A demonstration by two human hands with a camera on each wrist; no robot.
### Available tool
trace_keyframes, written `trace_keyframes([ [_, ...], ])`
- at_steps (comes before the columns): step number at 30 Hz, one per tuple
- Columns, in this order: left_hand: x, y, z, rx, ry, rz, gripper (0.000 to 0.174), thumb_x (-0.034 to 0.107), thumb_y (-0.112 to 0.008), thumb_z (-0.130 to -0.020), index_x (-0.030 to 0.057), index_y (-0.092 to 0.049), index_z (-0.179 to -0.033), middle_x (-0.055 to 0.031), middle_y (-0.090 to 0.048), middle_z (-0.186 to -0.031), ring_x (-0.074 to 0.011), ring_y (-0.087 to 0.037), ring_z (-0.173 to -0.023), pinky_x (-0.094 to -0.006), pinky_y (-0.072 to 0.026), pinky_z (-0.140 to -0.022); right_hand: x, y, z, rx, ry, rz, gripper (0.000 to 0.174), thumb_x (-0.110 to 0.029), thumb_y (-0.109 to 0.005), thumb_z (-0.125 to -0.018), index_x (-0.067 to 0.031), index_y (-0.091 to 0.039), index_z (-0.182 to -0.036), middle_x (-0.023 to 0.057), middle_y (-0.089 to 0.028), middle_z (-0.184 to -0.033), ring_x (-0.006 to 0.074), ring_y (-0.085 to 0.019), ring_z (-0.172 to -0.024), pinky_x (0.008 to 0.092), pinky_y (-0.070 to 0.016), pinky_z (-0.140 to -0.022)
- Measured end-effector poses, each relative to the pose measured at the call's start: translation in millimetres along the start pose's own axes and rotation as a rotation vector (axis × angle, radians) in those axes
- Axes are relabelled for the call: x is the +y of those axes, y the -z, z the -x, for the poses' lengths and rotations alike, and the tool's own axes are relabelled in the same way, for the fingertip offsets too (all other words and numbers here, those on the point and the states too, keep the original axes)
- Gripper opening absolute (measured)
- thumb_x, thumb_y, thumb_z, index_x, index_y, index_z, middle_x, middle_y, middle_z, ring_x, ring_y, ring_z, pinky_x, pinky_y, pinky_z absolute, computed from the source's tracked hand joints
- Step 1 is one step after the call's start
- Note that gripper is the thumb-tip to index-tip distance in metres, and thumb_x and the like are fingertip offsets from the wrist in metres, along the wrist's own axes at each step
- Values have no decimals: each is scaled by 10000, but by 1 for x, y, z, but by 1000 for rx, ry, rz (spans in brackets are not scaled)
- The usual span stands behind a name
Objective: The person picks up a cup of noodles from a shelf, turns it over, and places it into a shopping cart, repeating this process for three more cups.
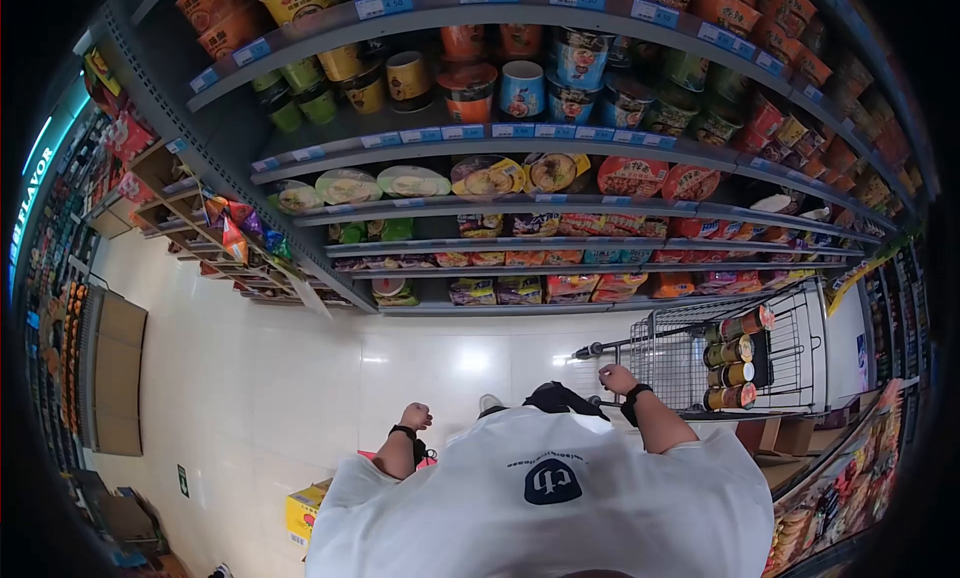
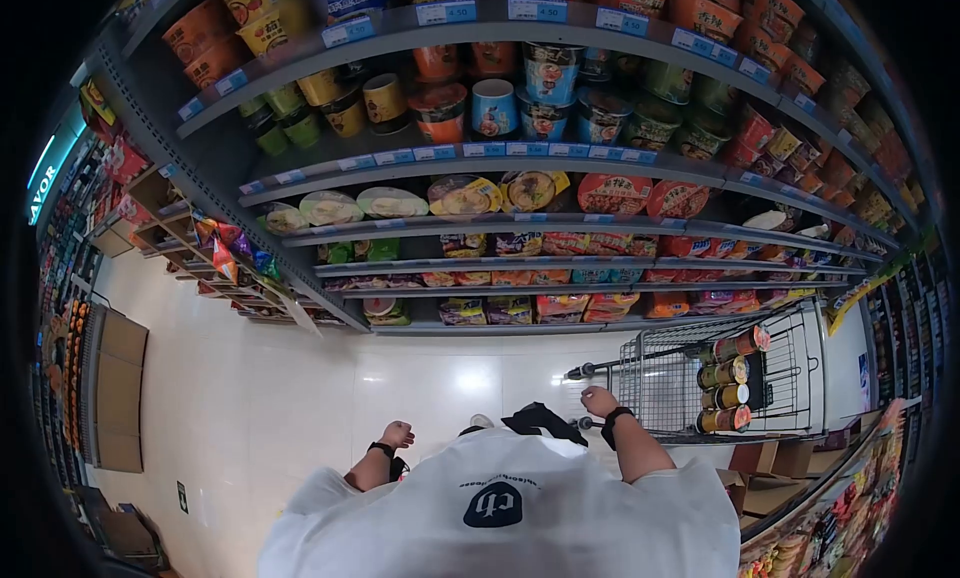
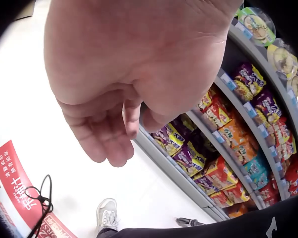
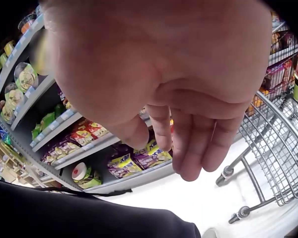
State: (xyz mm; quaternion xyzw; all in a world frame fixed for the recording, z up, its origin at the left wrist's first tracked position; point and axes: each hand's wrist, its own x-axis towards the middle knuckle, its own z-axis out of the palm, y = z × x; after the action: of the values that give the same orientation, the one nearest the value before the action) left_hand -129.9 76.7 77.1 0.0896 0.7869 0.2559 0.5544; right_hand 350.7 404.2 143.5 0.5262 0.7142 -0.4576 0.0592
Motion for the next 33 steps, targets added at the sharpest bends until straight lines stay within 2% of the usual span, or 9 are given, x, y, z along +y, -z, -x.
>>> trace_keyframes([
  [5, 20, -13, 0, -204, 9, -75, 251, 249, -501, -942, 37, -595, -1036, -112, -678, -893, -193, -669, -702, -320, -527, -574, -42, 22, -10, 74, 54, 77, 341, -236, -614, -883, -6, -676, -1127, 142, -717, -899, 217, -707, -782, 344, -555, -746],
  [9, 64, -8, -2, -79, -216, -17, 256, 253, -552, -961, 31, -592, -1082, -100, -691, -887, -180, -675, -711, -305, -528, -583, -83, 71, -33, 287, 249, 10, 315, -212, -625, -881, -23, -681, -1126, 170, -705, -932, 250, -673, -827, 343, -526, -782],
  [10, 85, -6, -2, -41, -273, -6, 271, 262, -546, -972, 25, -592, -1093, -95, -690, -871, -174, -670, -705, -301, -519, -578, -124, 96, -16, 339, 234, -38, 298, -197, -608, -876, -18, -682, -1102, 206, -699, -941, 327, -677, -875, 389, -530, -809],
  [17, 317, 8, 58, 65, -866, 66, 268, 170, -552, -983, -15, -586, -1174, -93, -684, -914, -147, -648, -799, -284, -535, -723, -254, 246, 8, 595, 503, -106, 297, -150, -613, -936, 0, -629, -1192, 134, -685, -1037, 209, -660, -916, 323, -514, -797],
  [19, 362, 6, 75, 93, -920, 38, 262, 124, -574, -974, 1, -578, -1205, -58, -672, -927, -105, -618, -802, -246, -511, -724, -275, 280, 2, 630, 621, -221, 306, -151, -617, -940, -1, -623, -1207, 109, -669, -1075, 170, -638, -917, 315, -516, -794],
  [22, 480, -11, 171, 103, -1175, 22, 250, 122, -603, -967, -5, -591, -1182, -56, -655, -1005, -118, -622, -903, -255, -508, -817, -327, 318, 9, 687, 771, -302, 320, -138, -625, -936, -11, -613, -1230, 104, -659, -1109, 161, -633, -939, 307, -518, -802],
  [26, 580, -33, 231, 118, -1486, -71, 487, 123, -673, -917, 7, -449, -1334, -82, -588, -1124, -145, -589, -1022, -288, -508, -872, -392, 355, 6, 720, 967, -355, 374, -121, -640, -928, -18, -578, -1283, 112, -639, -1156, 163, -624, -1012, 294, -516, -840],
  [29, 643, -53, 244, 119, -1581, -12, 631, 165, -730, -877, -39, -377, -1359, -161, -545, -1236, -204, -573, -1129, -332, -514, -908, -430, 369, -15, 655, 1019, -457, 487, -176, -661, -923, 33, -507, -1334, 154, -617, -1199, 215, -612, -1100, 307, -511, -872],
  [33, 714, -74, 234, 338, -1662, -92, 793, 294, -781, -804, -68, -351, -1364, -236, -585, -1179, -293, -599, -1120, -380, -519, -897, -472, 377, -35, 874, 986, -280, 842, -400, -748, -830, 127, -365, -1363, 280, -563, -1252, 362, -564, -1195, 379, -484, -944],
])
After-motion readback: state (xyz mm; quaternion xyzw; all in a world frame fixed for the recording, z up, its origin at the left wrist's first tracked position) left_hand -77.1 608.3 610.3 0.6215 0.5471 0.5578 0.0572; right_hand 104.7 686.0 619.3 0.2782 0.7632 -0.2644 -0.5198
